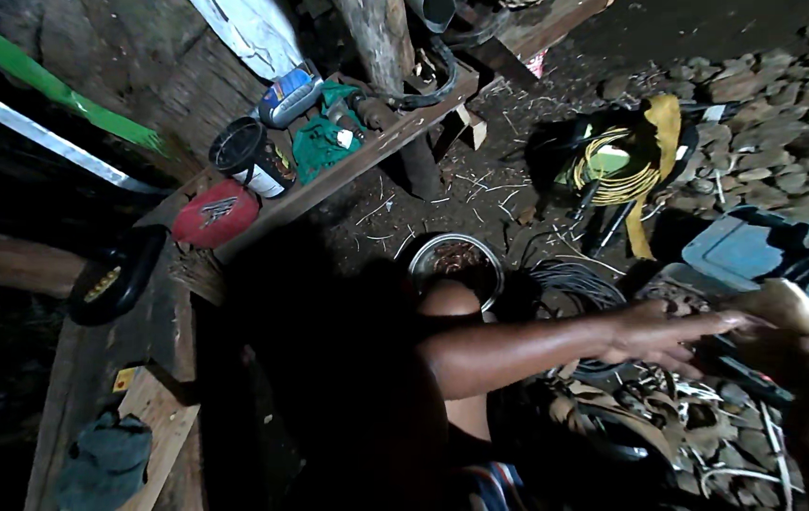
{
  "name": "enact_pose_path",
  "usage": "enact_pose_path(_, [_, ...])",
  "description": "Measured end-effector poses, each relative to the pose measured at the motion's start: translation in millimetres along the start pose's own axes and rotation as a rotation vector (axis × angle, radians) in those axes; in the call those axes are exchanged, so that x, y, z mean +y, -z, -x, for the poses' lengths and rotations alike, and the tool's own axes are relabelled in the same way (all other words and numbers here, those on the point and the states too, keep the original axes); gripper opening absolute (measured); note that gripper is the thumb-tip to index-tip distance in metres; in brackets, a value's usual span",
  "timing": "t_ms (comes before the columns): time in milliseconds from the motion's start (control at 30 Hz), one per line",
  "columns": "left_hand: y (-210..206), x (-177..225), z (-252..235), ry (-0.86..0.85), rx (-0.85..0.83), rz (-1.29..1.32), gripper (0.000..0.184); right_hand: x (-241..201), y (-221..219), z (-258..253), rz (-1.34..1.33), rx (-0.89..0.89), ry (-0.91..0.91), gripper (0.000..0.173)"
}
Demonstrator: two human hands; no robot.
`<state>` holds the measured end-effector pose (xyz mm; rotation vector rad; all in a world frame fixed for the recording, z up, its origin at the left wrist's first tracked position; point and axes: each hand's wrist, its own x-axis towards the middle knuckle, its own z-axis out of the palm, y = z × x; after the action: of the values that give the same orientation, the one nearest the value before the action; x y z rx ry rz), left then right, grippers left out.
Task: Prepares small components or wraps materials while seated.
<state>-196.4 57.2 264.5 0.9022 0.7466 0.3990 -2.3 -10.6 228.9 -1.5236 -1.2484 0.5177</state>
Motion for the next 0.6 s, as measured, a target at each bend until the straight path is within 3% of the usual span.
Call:
enact_pose_path(100, [-10, -11, 0, -0.016, 0.023, 0.065, 0.059, 2, -5, 6, 0.108, -0.079, 0.05, 0.04])
enact_pose_path(233, [-13, -20, -9, -0.127, 0.096, 0.263, 0.061, 3, -15, 11, -0.118, -0.144, -0.009, 0.025])
enact_pose_path(333, [-15, -15, -5, -0.178, 0.134, 0.248, 0.065, 0, -18, 12, -0.215, -0.188, -0.036, 0.012])
enact_pose_path(400, [-13, -20, -9, -0.169, 0.149, 0.183, 0.068, -5, -20, 16, -0.197, -0.208, -0.067, 0.014])
enact_pose_path(533, [-11, -16, -11, -0.154, 0.216, 0.106, 0.056, -19, -17, 19, 0.123, -0.286, 0.035, 0.035])
enact_pose_path(600, [-14, -8, -5, -0.12, 0.238, 0.038, 0.048, -30, -11, 17, 0.207, -0.306, 0.043, 0.038])
